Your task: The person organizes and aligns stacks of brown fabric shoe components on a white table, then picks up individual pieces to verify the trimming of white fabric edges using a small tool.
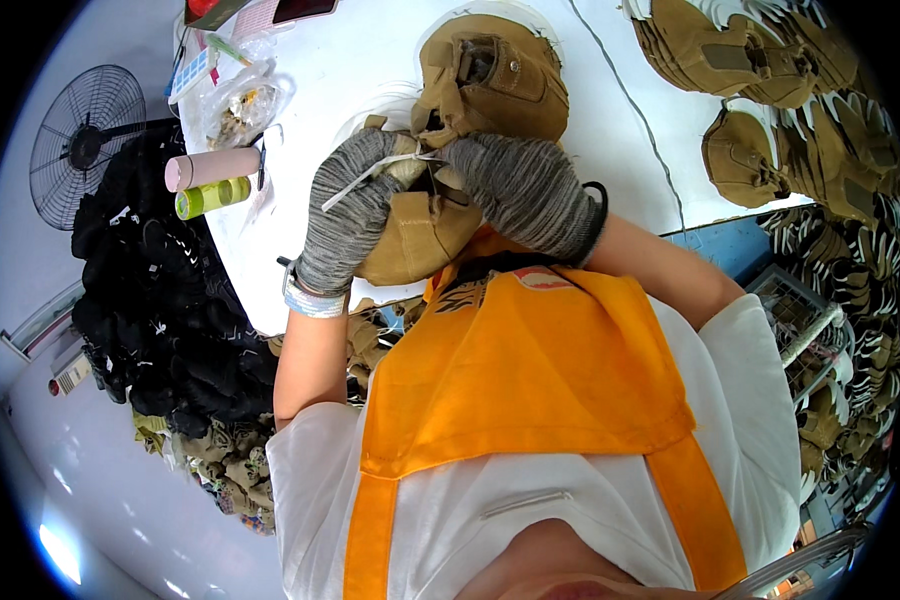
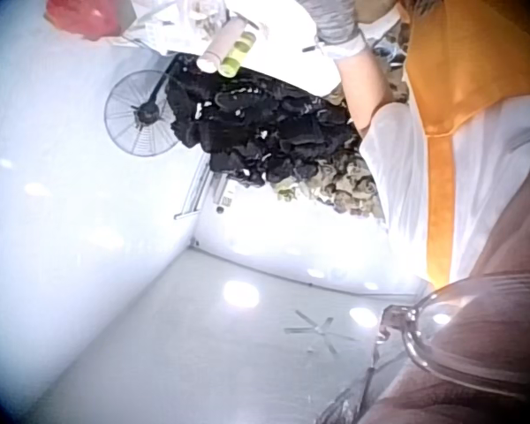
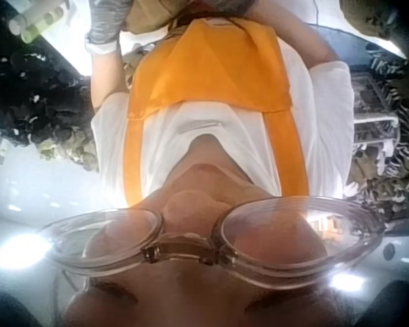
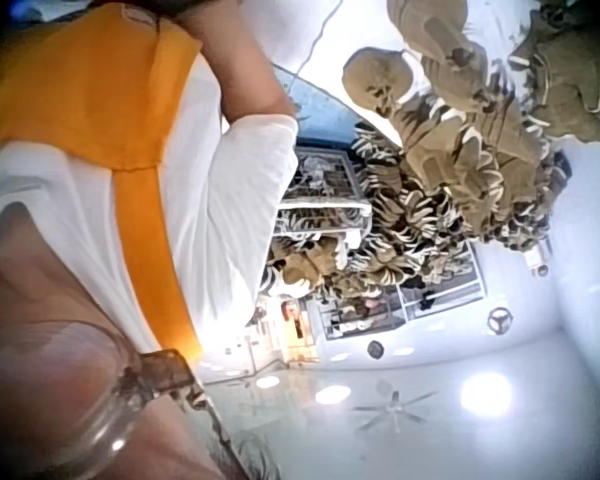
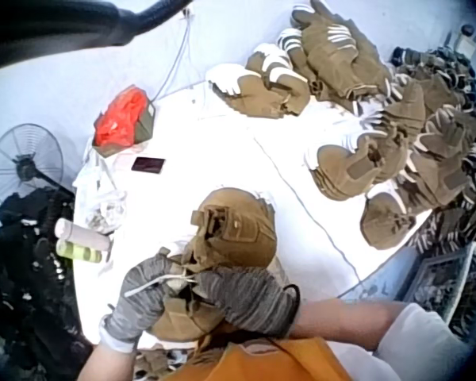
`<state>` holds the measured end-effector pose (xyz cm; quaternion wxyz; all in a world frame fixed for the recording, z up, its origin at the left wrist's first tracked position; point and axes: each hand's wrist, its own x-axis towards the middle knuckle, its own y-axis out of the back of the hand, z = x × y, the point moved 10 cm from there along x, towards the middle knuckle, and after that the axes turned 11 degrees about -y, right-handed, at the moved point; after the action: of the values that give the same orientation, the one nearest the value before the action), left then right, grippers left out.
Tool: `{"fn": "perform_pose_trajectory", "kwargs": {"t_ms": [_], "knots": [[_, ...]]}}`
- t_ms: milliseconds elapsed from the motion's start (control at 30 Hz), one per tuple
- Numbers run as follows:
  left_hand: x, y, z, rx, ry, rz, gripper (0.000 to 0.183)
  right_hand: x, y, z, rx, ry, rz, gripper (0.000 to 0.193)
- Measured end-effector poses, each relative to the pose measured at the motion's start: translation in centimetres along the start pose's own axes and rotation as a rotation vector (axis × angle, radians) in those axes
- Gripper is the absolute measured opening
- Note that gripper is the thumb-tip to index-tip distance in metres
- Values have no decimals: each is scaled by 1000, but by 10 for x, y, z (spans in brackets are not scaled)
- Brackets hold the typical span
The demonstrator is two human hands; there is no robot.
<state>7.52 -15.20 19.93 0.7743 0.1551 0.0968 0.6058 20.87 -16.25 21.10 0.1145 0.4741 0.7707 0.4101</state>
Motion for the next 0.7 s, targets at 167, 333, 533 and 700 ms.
{"fn": "perform_pose_trajectory", "kwargs": {"t_ms": [167,333,533,700], "knots": [[2,-1,10,-7,-71,14,18,-1,21,2,42,-164,55,24],[4,-3,10,33,-60,-18,18,-4,16,11,124,-205,22,28],[4,-4,9,-66,-37,5,18,-5,15,6,68,-113,63,28],[5,-5,13,11,-83,-20,19,-2,11,14,134,-221,-26,29]]}}
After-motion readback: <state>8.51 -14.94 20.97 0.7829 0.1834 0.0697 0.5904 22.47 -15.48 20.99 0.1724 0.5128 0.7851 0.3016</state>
